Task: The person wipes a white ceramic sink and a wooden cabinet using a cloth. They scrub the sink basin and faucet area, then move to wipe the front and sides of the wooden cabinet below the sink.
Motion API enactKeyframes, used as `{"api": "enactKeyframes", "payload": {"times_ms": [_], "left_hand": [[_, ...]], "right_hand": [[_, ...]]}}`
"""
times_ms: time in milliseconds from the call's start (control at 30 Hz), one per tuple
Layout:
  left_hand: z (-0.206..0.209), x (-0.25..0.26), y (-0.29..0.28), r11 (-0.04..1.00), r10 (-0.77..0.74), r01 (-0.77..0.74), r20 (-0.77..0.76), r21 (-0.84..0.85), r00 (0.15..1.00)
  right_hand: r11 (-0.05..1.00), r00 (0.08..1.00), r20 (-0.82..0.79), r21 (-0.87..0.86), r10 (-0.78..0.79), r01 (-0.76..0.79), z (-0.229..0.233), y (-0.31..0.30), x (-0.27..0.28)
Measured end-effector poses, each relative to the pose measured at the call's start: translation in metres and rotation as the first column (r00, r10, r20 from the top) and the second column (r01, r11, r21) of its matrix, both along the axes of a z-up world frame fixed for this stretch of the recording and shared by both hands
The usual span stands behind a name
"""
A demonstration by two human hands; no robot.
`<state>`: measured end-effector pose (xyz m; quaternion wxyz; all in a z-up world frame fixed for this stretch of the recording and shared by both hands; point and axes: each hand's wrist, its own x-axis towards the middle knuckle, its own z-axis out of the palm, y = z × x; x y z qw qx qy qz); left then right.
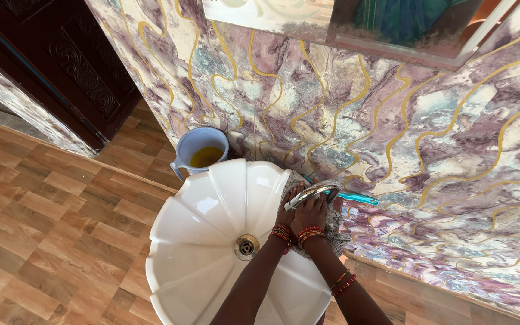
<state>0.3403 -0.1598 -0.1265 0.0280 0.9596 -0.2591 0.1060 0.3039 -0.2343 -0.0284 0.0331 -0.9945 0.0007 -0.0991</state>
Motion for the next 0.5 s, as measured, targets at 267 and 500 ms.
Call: {"api": "enactKeyframes", "payload": {"times_ms": [267, 500], "left_hand": [[-0.002, -0.022, 0.023, 0.981, 0.044, -0.014, -0.152, 0.192, 0.987], [0.003, -0.056, 0.040, 0.970, 0.088, -0.086, 0.005, 0.229, 0.996]], "right_hand": [[0.971, 0.966, -0.258, -0.226, 0.015, -0.076, -0.003, 0.006, -0.017], [0.966, 0.938, -0.343, -0.221, 0.054, -0.136, -0.023, 0.024, -0.042]]}}
